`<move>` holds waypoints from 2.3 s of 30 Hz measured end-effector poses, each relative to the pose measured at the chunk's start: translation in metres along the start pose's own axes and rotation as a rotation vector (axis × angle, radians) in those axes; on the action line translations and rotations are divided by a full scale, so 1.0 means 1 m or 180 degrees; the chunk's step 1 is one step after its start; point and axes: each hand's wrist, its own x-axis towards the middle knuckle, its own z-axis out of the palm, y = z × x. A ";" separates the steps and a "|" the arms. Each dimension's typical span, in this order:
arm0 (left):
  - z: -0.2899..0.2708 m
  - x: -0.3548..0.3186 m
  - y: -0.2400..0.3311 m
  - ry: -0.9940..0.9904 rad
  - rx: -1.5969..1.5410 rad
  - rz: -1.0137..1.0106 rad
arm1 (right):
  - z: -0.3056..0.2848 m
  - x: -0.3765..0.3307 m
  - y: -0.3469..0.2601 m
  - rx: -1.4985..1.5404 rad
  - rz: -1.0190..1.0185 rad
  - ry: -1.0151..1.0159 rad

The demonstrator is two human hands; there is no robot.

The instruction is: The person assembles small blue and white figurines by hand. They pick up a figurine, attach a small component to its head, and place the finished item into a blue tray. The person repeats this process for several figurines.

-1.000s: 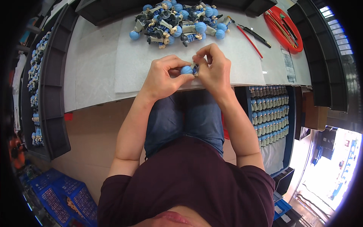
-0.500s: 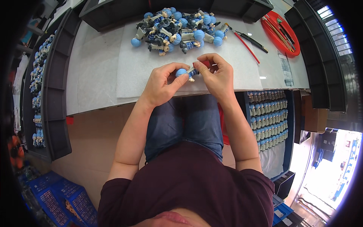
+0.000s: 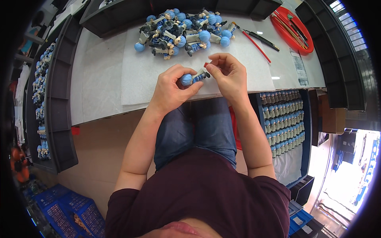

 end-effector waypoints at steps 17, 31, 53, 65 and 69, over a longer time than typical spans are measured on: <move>-0.003 0.000 0.001 -0.0173 -0.0528 -0.0588 | 0.016 -0.011 0.004 -0.1121 -0.0594 0.0148; -0.001 0.001 -0.002 -0.0069 -0.0384 -0.0360 | 0.021 -0.006 0.001 -0.1106 -0.0688 0.0248; 0.002 -0.001 -0.008 -0.0065 -0.0351 -0.0310 | 0.023 -0.014 -0.006 -0.1346 -0.0659 0.0100; 0.001 -0.001 -0.004 -0.0007 -0.0211 -0.0204 | 0.022 -0.008 -0.006 -0.1415 -0.0626 0.0172; 0.002 -0.001 -0.006 0.0004 -0.0179 -0.0067 | 0.019 -0.015 -0.010 -0.1635 -0.0730 0.0061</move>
